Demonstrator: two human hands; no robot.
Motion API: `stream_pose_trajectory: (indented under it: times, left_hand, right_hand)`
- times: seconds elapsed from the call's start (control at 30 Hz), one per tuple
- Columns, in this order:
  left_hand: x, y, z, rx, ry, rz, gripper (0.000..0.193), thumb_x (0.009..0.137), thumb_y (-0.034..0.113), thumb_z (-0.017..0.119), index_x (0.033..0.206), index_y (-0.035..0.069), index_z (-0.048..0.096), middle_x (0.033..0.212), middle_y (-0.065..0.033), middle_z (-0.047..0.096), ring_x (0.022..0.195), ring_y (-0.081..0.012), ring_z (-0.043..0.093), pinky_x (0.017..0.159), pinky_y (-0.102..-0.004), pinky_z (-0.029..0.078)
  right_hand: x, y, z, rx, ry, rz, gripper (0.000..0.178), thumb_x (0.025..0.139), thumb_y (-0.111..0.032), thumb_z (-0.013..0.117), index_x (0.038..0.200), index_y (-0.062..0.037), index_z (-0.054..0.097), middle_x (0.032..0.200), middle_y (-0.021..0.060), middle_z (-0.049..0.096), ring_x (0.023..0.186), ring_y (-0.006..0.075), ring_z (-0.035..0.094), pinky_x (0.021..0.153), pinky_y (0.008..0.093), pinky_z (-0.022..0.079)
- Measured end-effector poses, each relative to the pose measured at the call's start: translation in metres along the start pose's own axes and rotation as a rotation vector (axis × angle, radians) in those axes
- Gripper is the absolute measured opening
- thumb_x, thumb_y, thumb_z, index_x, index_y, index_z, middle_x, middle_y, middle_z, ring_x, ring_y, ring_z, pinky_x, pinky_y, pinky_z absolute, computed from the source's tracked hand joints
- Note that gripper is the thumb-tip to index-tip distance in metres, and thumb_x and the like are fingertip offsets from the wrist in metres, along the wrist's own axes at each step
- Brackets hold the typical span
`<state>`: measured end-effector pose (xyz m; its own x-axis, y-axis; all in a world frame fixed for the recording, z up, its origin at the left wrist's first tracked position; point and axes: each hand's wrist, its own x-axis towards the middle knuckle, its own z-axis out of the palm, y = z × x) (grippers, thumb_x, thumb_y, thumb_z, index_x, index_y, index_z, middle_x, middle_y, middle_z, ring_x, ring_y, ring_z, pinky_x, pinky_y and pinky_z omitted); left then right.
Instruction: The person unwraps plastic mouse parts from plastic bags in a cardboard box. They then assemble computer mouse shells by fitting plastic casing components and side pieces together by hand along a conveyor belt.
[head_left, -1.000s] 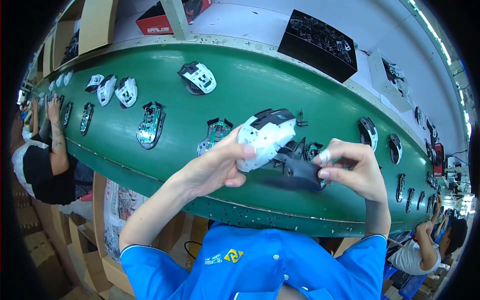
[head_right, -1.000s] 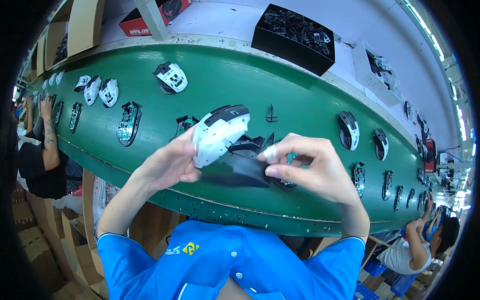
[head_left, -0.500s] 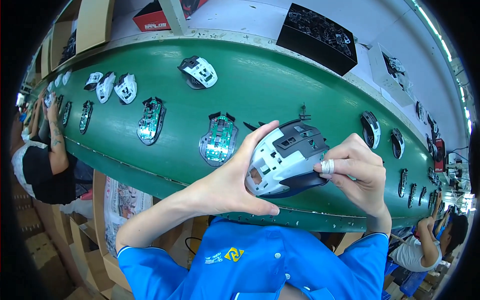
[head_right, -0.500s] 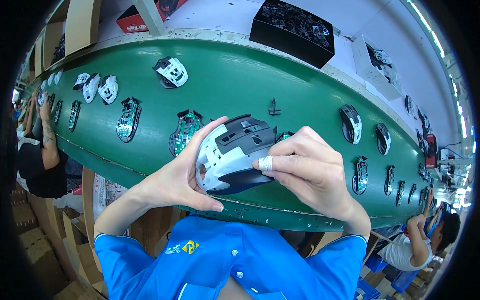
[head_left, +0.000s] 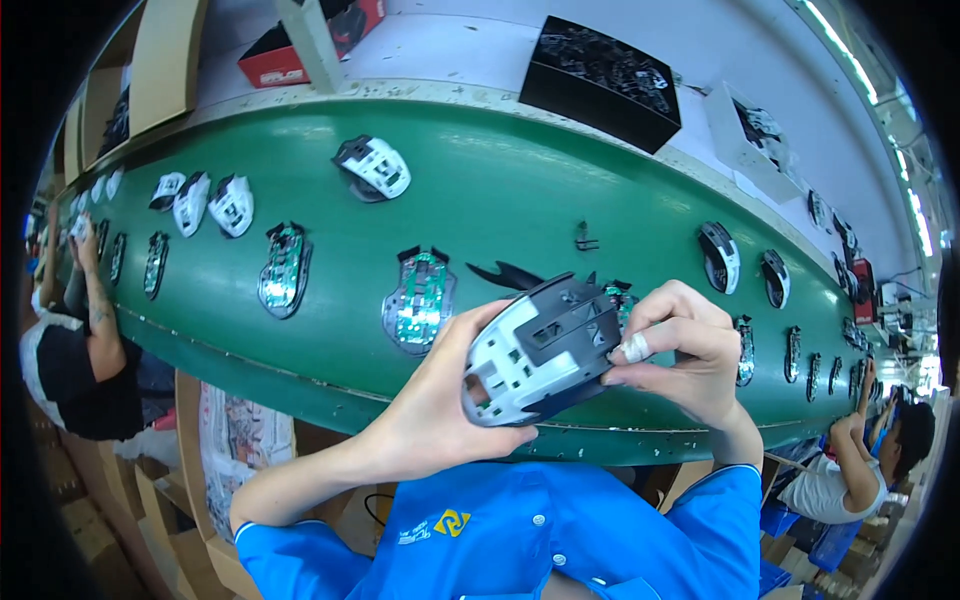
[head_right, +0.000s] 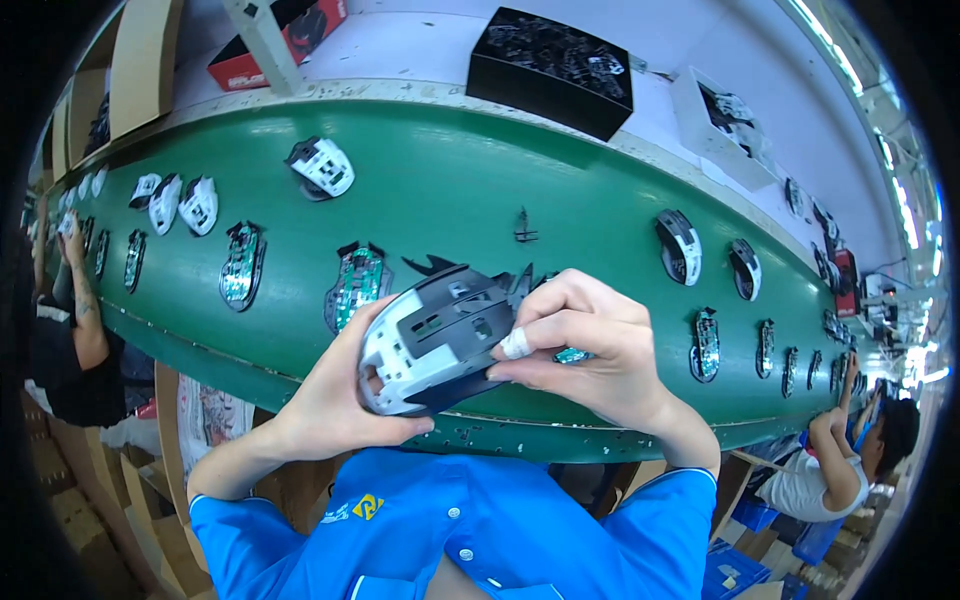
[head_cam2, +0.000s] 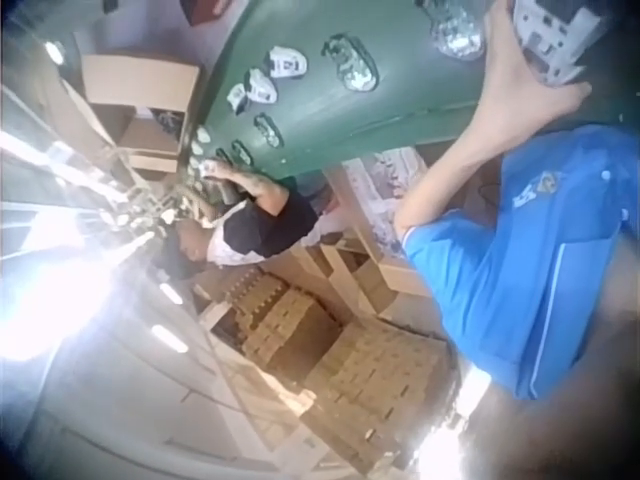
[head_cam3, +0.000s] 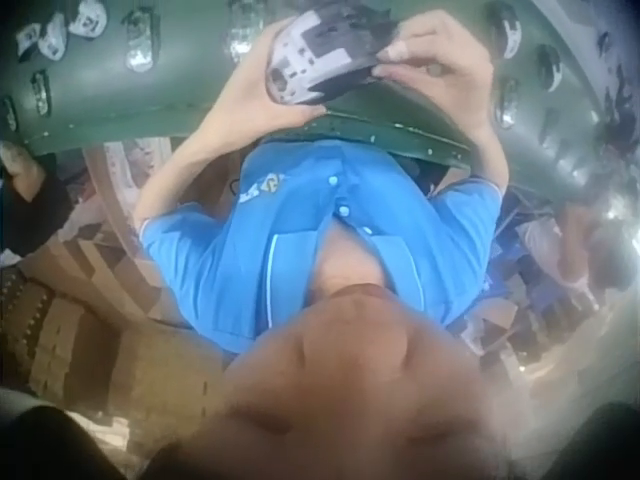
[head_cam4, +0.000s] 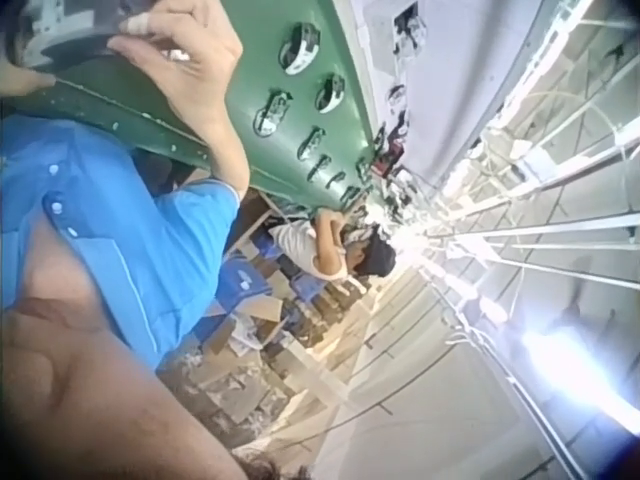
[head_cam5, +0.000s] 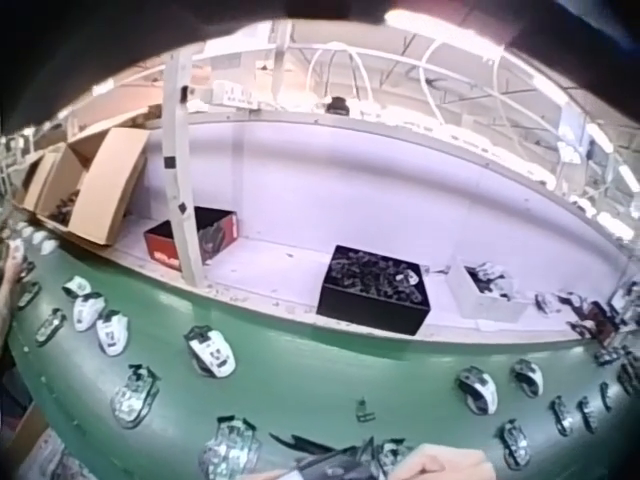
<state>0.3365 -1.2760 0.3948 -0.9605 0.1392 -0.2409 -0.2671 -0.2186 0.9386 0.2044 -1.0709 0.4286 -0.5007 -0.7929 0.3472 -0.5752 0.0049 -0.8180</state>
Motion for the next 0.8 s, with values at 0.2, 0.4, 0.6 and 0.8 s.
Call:
stream_pose_trajectory:
  times: [0.2, 0.4, 0.6, 0.8]
  left_hand:
    - [-0.003, -0.001, 0.003, 0.051, 0.025, 0.055, 0.094, 0.067, -0.001, 0.075, 0.139, 0.000, 0.014, 0.131, -0.0133, 0.034, 0.124, -0.0202, 0.040, 0.101, -0.0347, 0.037]
    - [0.001, -0.006, 0.001, 0.199, 0.017, 0.165, 0.090, 0.064, 0.005, 0.076, 0.137, 0.005, 0.025, 0.125, -0.0139, 0.031, 0.123, -0.0252, 0.035, 0.100, -0.0371, 0.040]
    - [0.003, 0.000, 0.004, 0.157, -0.008, 0.163, 0.090, 0.063, 0.006, 0.077, 0.137, 0.006, 0.026, 0.126, -0.0135, 0.032, 0.122, -0.0253, 0.036, 0.101, -0.0362, 0.039]
    - [0.003, -0.001, -0.002, 0.324, -0.007, 0.186, 0.095, 0.063, 0.001, 0.079, 0.137, 0.001, 0.020, 0.128, -0.0112, 0.036, 0.122, -0.0187, 0.040, 0.100, -0.0333, 0.038]
  right_hand:
    - [-0.001, 0.004, -0.003, 0.003, -0.004, -0.014, 0.025, 0.063, 0.000, 0.081, 0.083, -0.0026, 0.068, 0.083, 0.0060, 0.059, 0.069, 0.0091, 0.058, 0.054, 0.0202, 0.049]
    - [-0.006, 0.009, -0.005, -0.020, -0.006, -0.074, 0.024, 0.060, -0.003, 0.082, 0.080, -0.0054, 0.068, 0.077, 0.0045, 0.060, 0.069, 0.0132, 0.058, 0.056, 0.0241, 0.045]
    - [-0.008, 0.009, -0.008, 0.011, 0.004, -0.057, 0.030, 0.053, -0.006, 0.087, 0.072, -0.0056, 0.065, 0.073, 0.0053, 0.060, 0.068, 0.0153, 0.056, 0.058, 0.0255, 0.042]
    - [-0.006, 0.013, -0.010, 0.017, -0.049, -0.053, 0.028, 0.061, -0.002, 0.082, 0.084, -0.0054, 0.066, 0.088, 0.0060, 0.060, 0.075, 0.0134, 0.058, 0.059, 0.0245, 0.049]
